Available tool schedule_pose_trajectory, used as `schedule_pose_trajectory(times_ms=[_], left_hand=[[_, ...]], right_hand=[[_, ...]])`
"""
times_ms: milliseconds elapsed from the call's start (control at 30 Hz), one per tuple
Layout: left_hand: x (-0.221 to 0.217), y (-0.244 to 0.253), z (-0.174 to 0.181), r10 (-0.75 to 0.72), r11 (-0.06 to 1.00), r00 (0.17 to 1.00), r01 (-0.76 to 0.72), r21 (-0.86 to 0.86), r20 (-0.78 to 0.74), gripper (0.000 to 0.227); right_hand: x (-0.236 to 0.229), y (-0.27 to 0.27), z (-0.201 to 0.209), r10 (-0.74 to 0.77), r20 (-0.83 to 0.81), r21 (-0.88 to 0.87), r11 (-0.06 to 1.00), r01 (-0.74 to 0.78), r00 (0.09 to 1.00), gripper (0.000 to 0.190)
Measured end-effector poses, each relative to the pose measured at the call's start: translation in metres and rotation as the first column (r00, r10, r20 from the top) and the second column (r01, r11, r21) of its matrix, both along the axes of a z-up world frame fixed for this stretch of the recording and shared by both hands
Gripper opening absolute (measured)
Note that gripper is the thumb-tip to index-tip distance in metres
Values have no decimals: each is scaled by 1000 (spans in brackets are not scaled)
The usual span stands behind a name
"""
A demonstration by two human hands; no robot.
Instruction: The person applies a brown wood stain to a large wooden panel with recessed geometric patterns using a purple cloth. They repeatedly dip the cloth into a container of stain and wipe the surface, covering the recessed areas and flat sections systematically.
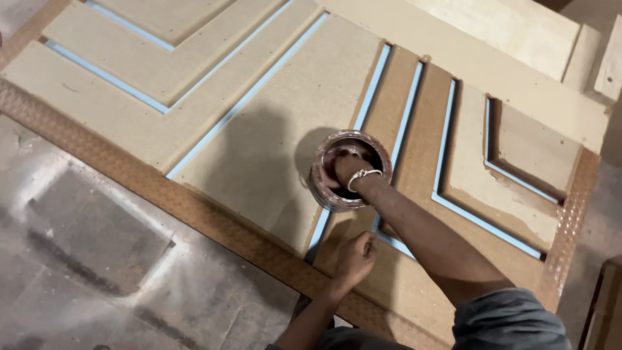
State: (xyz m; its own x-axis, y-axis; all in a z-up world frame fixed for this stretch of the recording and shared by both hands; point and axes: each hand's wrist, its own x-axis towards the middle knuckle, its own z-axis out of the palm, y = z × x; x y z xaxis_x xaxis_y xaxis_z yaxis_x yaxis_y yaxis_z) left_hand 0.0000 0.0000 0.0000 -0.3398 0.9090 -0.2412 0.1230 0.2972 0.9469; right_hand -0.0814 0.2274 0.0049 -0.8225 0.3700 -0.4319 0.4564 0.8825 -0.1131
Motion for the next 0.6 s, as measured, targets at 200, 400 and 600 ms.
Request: schedule_pose_trajectory(times_ms=[200, 400, 600], left_hand=[[-6, -14, -11, 32, 999, 998, -30, 45, -55, 27], [10, -8, -32, 58, 998, 998, -57, -31, 33, 25], [22, 4, -29, 19, 1000, 998, -18, 20, -52, 21]], right_hand=[[14, 26, 60, -110, -210, -388, 921, 21, 971, 45], [69, 8, 146, -630, -117, -755, 559, 343, 767, 49], [97, 4, 84, -935, 30, -949, -137, -283, 353, 28]])
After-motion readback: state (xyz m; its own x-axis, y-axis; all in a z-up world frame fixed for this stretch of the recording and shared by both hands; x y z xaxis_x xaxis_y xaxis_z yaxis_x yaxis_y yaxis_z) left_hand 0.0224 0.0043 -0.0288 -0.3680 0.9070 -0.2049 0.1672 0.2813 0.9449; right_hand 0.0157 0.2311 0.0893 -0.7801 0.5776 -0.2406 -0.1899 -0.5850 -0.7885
